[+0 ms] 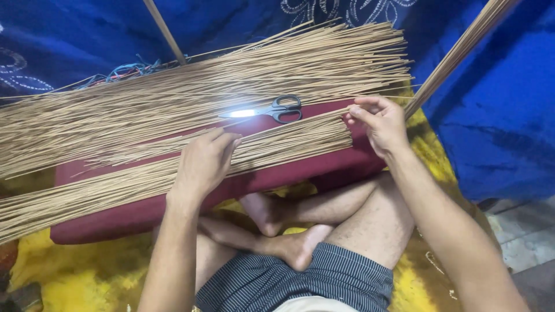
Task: A person sits on the floor and prepares thin wooden sticks by aligning them into bundles and cutting them to length with scissors.
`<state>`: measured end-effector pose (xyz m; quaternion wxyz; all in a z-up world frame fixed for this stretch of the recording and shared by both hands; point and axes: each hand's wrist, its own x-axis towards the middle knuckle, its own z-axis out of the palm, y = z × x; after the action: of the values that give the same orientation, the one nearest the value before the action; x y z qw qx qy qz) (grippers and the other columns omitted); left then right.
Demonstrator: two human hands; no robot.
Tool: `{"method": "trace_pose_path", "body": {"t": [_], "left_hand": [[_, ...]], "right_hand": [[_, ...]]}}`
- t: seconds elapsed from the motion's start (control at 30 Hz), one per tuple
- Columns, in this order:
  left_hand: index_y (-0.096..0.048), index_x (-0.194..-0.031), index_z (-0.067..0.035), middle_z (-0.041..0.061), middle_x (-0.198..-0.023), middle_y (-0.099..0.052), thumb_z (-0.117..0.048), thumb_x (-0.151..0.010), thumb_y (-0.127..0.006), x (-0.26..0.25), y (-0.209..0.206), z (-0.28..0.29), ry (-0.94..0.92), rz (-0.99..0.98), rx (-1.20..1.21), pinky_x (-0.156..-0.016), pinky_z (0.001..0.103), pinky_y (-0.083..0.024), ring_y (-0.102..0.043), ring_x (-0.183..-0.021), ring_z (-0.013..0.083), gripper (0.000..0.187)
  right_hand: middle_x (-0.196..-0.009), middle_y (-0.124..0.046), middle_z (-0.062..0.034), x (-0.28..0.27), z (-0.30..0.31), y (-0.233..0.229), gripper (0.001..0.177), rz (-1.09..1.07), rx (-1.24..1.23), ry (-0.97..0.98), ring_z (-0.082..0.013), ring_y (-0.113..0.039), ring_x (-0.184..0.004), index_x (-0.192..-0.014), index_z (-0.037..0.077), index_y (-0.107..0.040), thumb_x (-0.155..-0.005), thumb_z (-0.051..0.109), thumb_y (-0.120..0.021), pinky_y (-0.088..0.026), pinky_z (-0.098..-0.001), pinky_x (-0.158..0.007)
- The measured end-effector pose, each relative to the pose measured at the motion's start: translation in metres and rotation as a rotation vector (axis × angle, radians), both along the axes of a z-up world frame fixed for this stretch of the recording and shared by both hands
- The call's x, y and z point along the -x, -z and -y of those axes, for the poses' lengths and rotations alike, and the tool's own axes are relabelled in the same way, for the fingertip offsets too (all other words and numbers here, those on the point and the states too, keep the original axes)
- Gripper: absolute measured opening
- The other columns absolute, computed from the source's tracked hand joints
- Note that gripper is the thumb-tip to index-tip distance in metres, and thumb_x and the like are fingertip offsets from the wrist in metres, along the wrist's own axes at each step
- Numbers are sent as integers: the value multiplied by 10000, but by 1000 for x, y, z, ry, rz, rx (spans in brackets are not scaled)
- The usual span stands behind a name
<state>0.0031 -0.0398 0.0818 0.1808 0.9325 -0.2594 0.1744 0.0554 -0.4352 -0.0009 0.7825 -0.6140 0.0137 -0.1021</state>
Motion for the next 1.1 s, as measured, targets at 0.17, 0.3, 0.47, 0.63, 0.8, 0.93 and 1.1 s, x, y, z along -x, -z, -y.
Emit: {"method": "trace_pose_path", "body": {"t": [0.17,0.3,0.47,0.63,0.8,0.93,1.1], "left_hand": [[-762,-997,-195,41,-802,-690,-193,-984,-662,-1,-6,-3,-34,-48,-29,-647,438,-581,-725,-772,309,101],[-766,-997,-208,24,-808,-696,-226,-1003,-632,1,-8,-2,-56,-110,-28,-648,436,-596,-736,-776,304,136],[-774,-1005,-188,48,-807,-698,-226,-1011,-612,2,-11,-4,-60,-173,-22,-660,459,-602,-737,-790,325,167],[-785,-998,-168,82,-804,-710,-222,-1012,-599,-2,-3,-3,-27,-216,16,-664,491,-596,-733,-802,367,194],[-788,-974,-212,58,-786,-696,-239,-1000,-615,7,2,9,-18,-144,0,-648,471,-594,-730,-778,339,177],[-742,-917,-195,34,-760,-665,-225,-957,-637,18,11,36,50,-42,-56,-581,424,-588,-719,-693,307,116],[-692,-892,-231,-45,-747,-591,-240,-934,-631,17,43,67,66,142,-114,-530,337,-561,-693,-632,206,74]], "right_hand": [[-1041,-759,-196,13,-32,9,351,16,-294,159,-255,-792,-869,-1237,2,-673,-905,-81,-750,-710,-321,-811],[-1041,-756,-183,13,-40,22,407,65,-345,223,-237,-784,-879,-1297,-22,-657,-907,-93,-748,-709,-310,-849],[-1037,-759,-203,13,-38,22,374,69,-343,244,-218,-775,-849,-1275,-40,-675,-912,-90,-747,-705,-311,-848],[-1020,-758,-199,21,-35,15,356,55,-337,262,-208,-772,-831,-1255,-41,-685,-908,-87,-748,-705,-304,-834],[-1289,-591,-120,41,-20,-11,518,320,648,361,-247,-605,-1202,-1378,32,-642,-918,138,-855,-482,-382,-1085],[-1227,-591,-127,72,-67,-67,412,640,1063,235,-336,-553,-1212,-1336,14,-662,-950,129,-750,-426,-453,-1087],[-919,-646,-91,75,-106,-46,205,598,1338,-358,-343,-692,-887,-1168,82,-656,-1011,130,-534,-555,-474,-783]]}}
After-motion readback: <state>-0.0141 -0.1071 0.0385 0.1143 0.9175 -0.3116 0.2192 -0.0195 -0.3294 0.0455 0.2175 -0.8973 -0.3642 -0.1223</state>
